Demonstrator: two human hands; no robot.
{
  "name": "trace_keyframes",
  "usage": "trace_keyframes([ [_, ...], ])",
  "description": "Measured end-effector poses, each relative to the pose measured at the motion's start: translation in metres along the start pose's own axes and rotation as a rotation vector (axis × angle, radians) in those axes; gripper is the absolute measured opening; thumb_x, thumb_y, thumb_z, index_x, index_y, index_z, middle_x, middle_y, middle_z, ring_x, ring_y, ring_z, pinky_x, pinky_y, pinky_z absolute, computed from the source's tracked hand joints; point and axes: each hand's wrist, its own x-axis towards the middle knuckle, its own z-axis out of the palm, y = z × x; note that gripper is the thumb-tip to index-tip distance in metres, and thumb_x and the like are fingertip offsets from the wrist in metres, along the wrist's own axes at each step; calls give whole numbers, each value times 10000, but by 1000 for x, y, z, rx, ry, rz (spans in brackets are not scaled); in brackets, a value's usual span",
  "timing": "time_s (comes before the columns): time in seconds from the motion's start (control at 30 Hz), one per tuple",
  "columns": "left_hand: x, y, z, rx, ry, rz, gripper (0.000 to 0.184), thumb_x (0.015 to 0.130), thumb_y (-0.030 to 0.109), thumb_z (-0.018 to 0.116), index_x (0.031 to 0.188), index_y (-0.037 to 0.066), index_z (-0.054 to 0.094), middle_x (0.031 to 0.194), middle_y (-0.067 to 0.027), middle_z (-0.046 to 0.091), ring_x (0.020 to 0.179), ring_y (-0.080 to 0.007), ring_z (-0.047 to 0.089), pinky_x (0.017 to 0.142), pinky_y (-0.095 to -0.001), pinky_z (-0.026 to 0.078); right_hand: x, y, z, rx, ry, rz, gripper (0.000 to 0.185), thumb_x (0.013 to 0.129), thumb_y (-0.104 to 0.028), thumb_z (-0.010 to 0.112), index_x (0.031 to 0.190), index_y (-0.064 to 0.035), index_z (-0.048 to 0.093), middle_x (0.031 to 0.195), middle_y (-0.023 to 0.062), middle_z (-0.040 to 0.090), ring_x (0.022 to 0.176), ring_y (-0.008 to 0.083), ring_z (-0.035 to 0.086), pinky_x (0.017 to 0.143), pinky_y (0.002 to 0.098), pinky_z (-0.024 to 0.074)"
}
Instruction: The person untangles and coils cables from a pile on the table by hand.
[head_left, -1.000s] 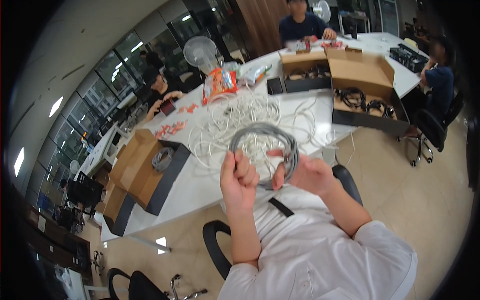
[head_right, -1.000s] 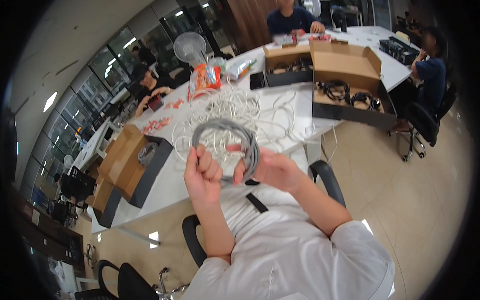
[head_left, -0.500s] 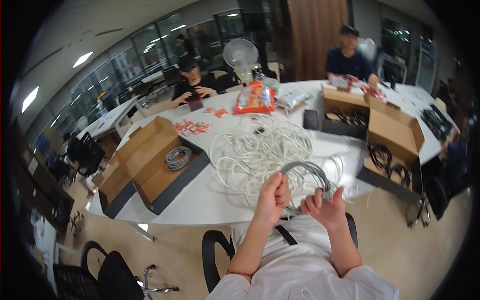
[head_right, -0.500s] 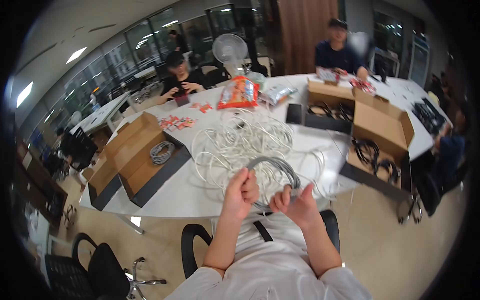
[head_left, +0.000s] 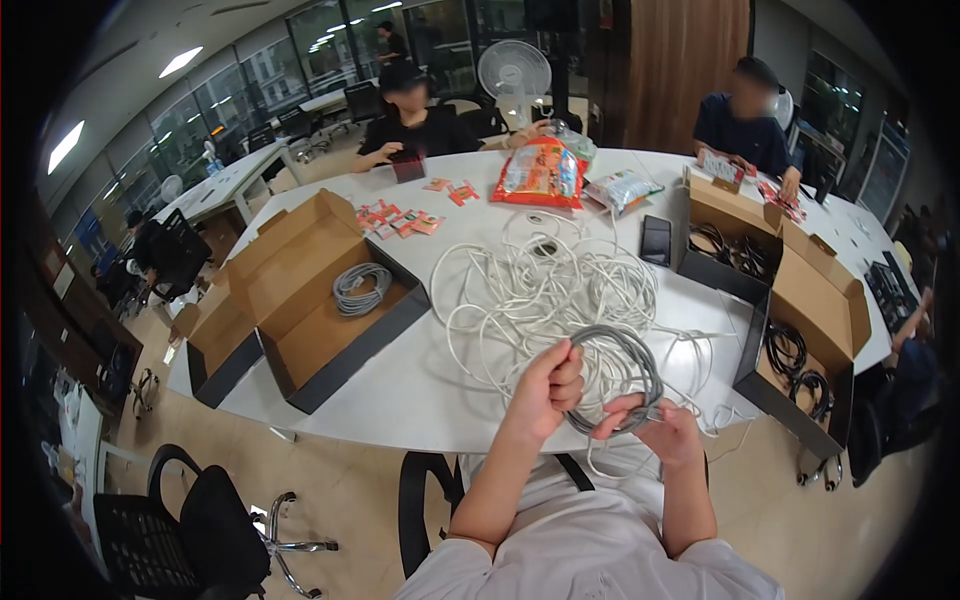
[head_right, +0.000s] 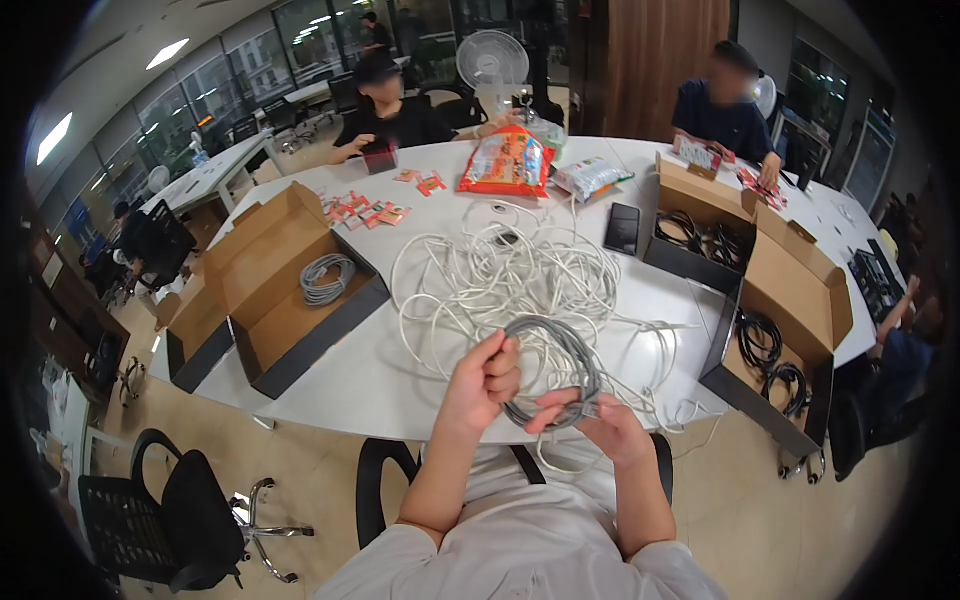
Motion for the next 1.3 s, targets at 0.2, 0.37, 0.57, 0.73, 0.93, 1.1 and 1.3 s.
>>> trace_keyframes([
  [0.2, 16, 3, -16, -119, -12, -100, 230, 1000, 283, 439, 876, 95, 488, 544, 99, 230, 408, -23, 185, 347, -206, 144, 7, 4, 1, 70, 12, 2, 691, 895, -432, 423, 1337, 97, 393, 1254, 282, 540, 1148, 365, 557, 1052, 438, 314],
  [0.37, 11, 1, -11, -180, -40, -126, 234, 1010, 267, 414, 963, 54, 498, 552, 77, 240, 399, -33, 197, 341, -213, 151, 2, 6, 2, 139, 0, -64, 686, 927, -436, 417, 1364, 90, 360, 1309, 284, 499, 1174, 393, 540, 1076, 471, 292],
  [0.57, -10, -5, 3, -99, -89, -24, 253, 1014, 280, 384, 987, 61, 510, 542, 72, 244, 393, -45, 192, 356, -225, 162, -9, 8, 9, 151, 153, -75, 655, 950, -454, 339, 1373, 44, 386, 1282, 246, 538, 1079, 324, 607, 994, 439, 395],
  [0.73, -41, -13, 23, 101, -85, 162, 257, 999, 275, 393, 1005, 58, 531, 543, 76, 240, 425, -54, 208, 408, -226, 192, -25, 12, 8, -132, 520, -82, 504, 976, -374, 421, 1325, -12, 459, 1178, 128, 610, 965, 186, 622, 848, 340, 462],
  [0.93, -85, -17, 51, 329, -58, 459, 275, 953, 253, 410, 1061, 30, 529, 619, 36, 306, 520, -75, 284, 515, -240, 273, -60, 1, 34, -281, 628, -236, 427, 990, -332, 419, 1257, -19, 533, 1081, 76, 640, 926, 155, 619, 799, 280, 454],
  [1.1, -105, -14, 48, 448, -13, 724, 293, 949, 215, 446, 1165, 21, 487, 749, -7, 438, 697, -111, 421, 657, -277, 376, -83, -5, 49, -380, 530, -253, 390, 990, -307, 439, 1204, -15, 582, 1026, 72, 656, 884, 132, 616, 785, 264, 453],
  [1.3, -107, -20, 57, 595, 19, 638, 248, 968, 160, 480, 1182, 41, 442, 863, -59, 500, 806, -150, 504, 852, -366, 425, -107, -26, 49, -956, -14, -124, 409, 934, -198, 579, 1271, 28, 527, 1156, 163, 625, 1060, 253, 591, 942, 343, 444],
])
